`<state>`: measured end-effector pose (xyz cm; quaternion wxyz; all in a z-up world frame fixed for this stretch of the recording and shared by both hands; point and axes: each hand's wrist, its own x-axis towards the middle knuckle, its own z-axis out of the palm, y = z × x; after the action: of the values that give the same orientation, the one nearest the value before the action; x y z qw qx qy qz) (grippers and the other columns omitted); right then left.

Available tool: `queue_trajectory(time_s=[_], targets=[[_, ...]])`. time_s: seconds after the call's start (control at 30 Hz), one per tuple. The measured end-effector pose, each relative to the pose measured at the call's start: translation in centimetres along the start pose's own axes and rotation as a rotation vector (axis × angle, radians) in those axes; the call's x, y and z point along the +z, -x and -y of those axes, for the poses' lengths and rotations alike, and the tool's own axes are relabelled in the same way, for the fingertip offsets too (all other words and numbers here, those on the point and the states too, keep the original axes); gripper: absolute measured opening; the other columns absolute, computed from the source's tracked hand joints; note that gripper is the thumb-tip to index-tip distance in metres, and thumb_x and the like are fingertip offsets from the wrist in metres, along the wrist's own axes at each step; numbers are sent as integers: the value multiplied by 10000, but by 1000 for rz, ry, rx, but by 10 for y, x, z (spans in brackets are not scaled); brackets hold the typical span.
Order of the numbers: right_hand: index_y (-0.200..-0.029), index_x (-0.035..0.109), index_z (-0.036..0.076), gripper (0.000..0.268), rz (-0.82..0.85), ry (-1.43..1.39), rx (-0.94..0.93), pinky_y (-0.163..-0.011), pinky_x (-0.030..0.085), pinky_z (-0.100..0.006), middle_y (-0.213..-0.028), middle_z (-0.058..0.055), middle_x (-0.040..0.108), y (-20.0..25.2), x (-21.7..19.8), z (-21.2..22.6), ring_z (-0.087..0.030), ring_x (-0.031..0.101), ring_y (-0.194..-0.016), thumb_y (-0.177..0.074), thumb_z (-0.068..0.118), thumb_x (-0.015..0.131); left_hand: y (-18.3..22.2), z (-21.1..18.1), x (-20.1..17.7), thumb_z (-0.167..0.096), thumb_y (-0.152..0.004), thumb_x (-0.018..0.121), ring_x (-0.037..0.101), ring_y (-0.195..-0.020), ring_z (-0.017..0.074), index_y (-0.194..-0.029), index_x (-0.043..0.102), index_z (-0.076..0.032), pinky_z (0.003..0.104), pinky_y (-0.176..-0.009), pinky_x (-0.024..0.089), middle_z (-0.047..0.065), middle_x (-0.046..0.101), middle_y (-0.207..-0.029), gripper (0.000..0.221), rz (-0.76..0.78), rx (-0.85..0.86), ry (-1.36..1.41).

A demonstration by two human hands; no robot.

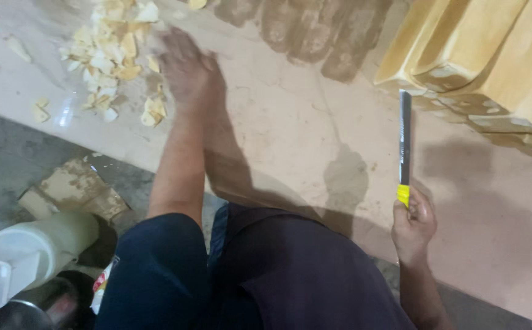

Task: The person uses a serrated knife to shave the top and bottom crusts off of multiple loaves of bread on a large wooden work table.

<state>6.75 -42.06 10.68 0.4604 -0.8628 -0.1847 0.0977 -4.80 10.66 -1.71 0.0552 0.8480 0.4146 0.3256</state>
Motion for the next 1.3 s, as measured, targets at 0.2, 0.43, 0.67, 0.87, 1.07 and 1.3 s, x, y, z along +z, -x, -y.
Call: queue_trajectory(time_s=[0.2, 0.43, 0.67, 0.87, 1.07, 1.3], targets=[[-1398, 602, -25, 385, 70, -353, -23, -793, 468, -183, -1152, -52, 646, 3, 49, -3, -73, 601, -966, -1014, -64, 597, 57, -114, -53, -144, -1001, 575, 453, -1427, 456, -1413, 568, 66, 575, -1241, 337, 300, 502, -1481, 462, -219, 385, -200], [-1340, 598, -61, 370, 177, -95, -209, -923, 526, -219, -1306, -116, 591, -20, 80, 23, -127, 625, -1119, -973, -109, 601, 122, 1, -122, -385, -1003, 617, 295, -1569, 366, -1533, 457, -69, 539, -1322, 165, 170, 398, -1631, 637, 501, 540, 373], [-1366, 590, -33, 387, 161, -256, -156, -848, 514, -220, -1216, -63, 631, -32, 116, 17, -103, 615, -1027, -982, -36, 636, -7, 92, -143, -308, -889, 665, 524, -1409, 327, -1292, 639, -128, 463, -1231, 379, 100, 630, -1369, 442, 587, 71, 117], [-1324, 622, -44, 392, 88, -119, -218, -912, 533, -254, -1226, -101, 644, -11, 154, 66, -147, 645, -1070, -934, -62, 646, 11, 23, -49, -533, -919, 630, 314, -1476, 399, -1447, 529, -105, 612, -1204, 185, 173, 427, -1567, 686, 604, 630, 297], [-1360, 591, -31, 423, -9, -300, -11, -910, 509, -221, -1179, -51, 676, 32, 192, 54, -111, 641, -1061, -939, -63, 589, -112, 120, -69, -456, -1010, 621, 262, -1565, 376, -1552, 442, -105, 592, -1280, 182, 119, 402, -1619, 670, 479, 365, -13], [-1376, 612, 10, 457, -114, -403, 178, -756, 506, -242, -1033, -30, 698, 70, 243, 33, -95, 625, -860, -923, -37, 643, -272, 18, -91, -621, -839, 840, 61, -1538, 473, -1558, 323, -41, 738, -1205, 25, 291, 170, -1644, 1058, 24, 126, 221]])
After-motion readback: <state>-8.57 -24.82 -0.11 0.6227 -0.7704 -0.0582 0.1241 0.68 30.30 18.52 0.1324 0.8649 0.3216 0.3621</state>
